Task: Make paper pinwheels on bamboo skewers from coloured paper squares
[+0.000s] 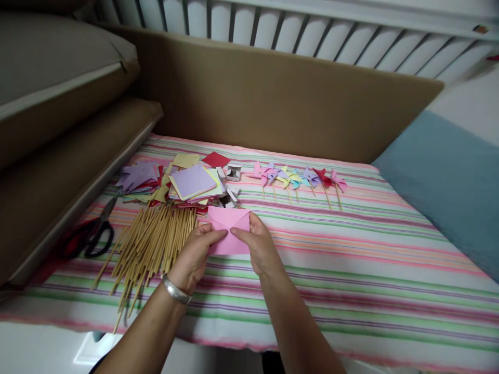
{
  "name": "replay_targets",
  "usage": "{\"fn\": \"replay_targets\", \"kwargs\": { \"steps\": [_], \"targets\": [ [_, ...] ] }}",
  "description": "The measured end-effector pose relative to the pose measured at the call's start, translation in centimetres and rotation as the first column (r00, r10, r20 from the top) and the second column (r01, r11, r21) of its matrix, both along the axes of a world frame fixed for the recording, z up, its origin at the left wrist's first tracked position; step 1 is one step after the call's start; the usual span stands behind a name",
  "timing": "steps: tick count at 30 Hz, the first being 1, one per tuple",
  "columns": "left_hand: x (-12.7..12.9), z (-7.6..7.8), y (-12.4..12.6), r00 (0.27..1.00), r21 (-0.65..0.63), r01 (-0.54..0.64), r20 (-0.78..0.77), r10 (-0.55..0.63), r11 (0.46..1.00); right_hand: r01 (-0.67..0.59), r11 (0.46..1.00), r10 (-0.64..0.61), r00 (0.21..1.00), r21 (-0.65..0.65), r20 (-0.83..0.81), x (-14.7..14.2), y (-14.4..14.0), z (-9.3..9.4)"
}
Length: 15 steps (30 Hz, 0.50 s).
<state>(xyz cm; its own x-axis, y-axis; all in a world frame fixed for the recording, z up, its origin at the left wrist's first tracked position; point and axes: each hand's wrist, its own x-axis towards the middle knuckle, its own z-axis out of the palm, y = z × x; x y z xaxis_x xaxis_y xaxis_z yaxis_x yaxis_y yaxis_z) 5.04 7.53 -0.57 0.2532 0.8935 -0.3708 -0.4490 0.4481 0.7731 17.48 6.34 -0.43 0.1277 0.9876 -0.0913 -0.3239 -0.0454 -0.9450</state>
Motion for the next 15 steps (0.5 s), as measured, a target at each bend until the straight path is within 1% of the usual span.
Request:
{"fn": "replay_targets", "kwargs": {
  "steps": [3, 6, 8, 10, 12, 14, 15],
  "targets": [
    [0.1, 0.0, 0.0, 0.999, -0.004, -0.020, -0.028, 0.020, 1.000, 0.003, 1.000, -0.003, 1.000, 0.004, -0.003, -0.2, 0.0, 0.0],
    [-0.1, 0.0, 0.2, 0.997, 0.001, -0.041, -0.061, 0.041, 0.999, -0.011, 0.999, 0.011, 1.000, -0.030, -0.012, -0.2, 0.0, -0.1],
    [-0.6, 0.1, 0.5, 0.993, 0.009, -0.076, -0.088, 0.077, 0.997, 0.004, 0.997, -0.002, 0.999, -0.071, 0.037, -0.2, 0.0, -0.2],
    [-1.2, 0.3, 0.9, 0.986, 0.015, -0.122, -0.110, 0.123, 0.992, 0.036, 0.996, -0.023, 0.990, -0.086, 0.141, -0.2, -0.1, -0.4],
    [-1.9, 0.6, 1.2, 0.980, 0.020, -0.160, -0.117, 0.162, 0.987, 0.059, 0.998, -0.047, 0.961, -0.034, 0.272, -0.2, -0.3, -0.4],
    [-2.6, 0.9, 1.5, 0.975, 0.021, -0.190, -0.113, 0.192, 0.981, 0.063, 0.992, -0.105, 0.895, 0.109, 0.434, -0.3, -0.6, -0.3],
    [-2.9, 1.0, 1.6, 0.974, 0.019, -0.200, -0.105, 0.201, 0.980, 0.044, 0.977, -0.149, 0.840, 0.207, 0.522, -0.3, -0.7, -0.2]
  ]
}}
